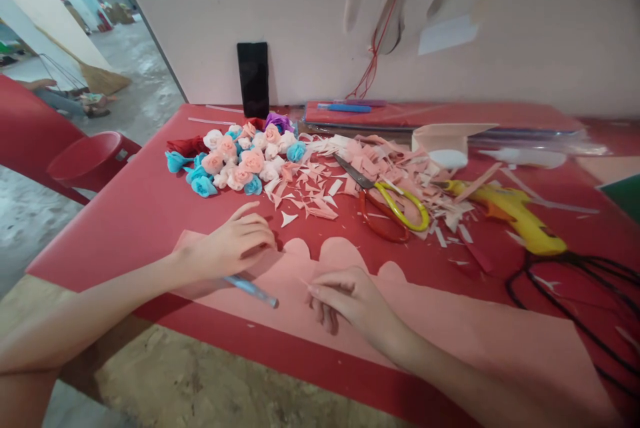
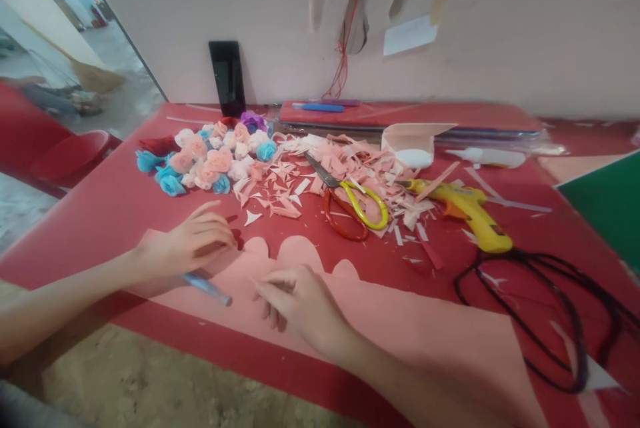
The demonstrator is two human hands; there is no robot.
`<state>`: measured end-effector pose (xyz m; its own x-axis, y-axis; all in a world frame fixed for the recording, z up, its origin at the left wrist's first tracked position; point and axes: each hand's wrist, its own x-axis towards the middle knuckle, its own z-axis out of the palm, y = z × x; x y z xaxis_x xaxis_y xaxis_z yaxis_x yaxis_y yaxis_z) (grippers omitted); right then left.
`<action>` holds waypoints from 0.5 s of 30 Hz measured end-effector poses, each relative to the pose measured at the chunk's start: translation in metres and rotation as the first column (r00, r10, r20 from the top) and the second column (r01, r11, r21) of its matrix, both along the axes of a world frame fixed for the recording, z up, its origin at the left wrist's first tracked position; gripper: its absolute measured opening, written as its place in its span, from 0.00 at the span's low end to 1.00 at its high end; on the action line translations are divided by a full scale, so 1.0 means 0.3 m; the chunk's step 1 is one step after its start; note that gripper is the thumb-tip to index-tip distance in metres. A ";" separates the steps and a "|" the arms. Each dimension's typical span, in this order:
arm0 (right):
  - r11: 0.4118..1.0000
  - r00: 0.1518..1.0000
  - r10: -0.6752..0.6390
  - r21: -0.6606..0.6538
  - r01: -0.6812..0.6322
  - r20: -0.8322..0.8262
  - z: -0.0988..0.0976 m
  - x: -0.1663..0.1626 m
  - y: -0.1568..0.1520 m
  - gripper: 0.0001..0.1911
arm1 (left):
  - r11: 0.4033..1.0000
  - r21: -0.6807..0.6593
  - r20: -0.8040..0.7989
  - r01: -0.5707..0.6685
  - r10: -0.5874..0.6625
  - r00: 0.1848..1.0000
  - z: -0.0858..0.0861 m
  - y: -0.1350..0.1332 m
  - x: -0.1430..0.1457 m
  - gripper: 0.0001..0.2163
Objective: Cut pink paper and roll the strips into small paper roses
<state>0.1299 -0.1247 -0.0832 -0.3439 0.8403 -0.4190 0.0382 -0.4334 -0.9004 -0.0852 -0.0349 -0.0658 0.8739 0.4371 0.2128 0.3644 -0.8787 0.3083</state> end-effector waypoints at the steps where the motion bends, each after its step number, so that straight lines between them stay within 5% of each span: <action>1: 1.000 1.000 0.000 0.000 0.000 -0.003 -0.002 0.000 -0.001 0.15 | 1.000 -0.026 0.009 -0.011 0.011 1.000 -0.001 0.001 0.001 0.08; 7: 1.000 1.000 0.002 0.004 -0.002 -0.002 -0.009 0.002 -0.003 0.14 | 0.983 -0.174 0.064 -0.058 0.070 0.995 -0.014 0.009 0.009 0.07; 15: 1.000 1.000 0.002 0.004 -0.002 0.014 0.008 0.005 -0.001 0.16 | 0.860 -0.437 0.125 -0.264 0.349 0.929 0.000 0.002 0.018 0.06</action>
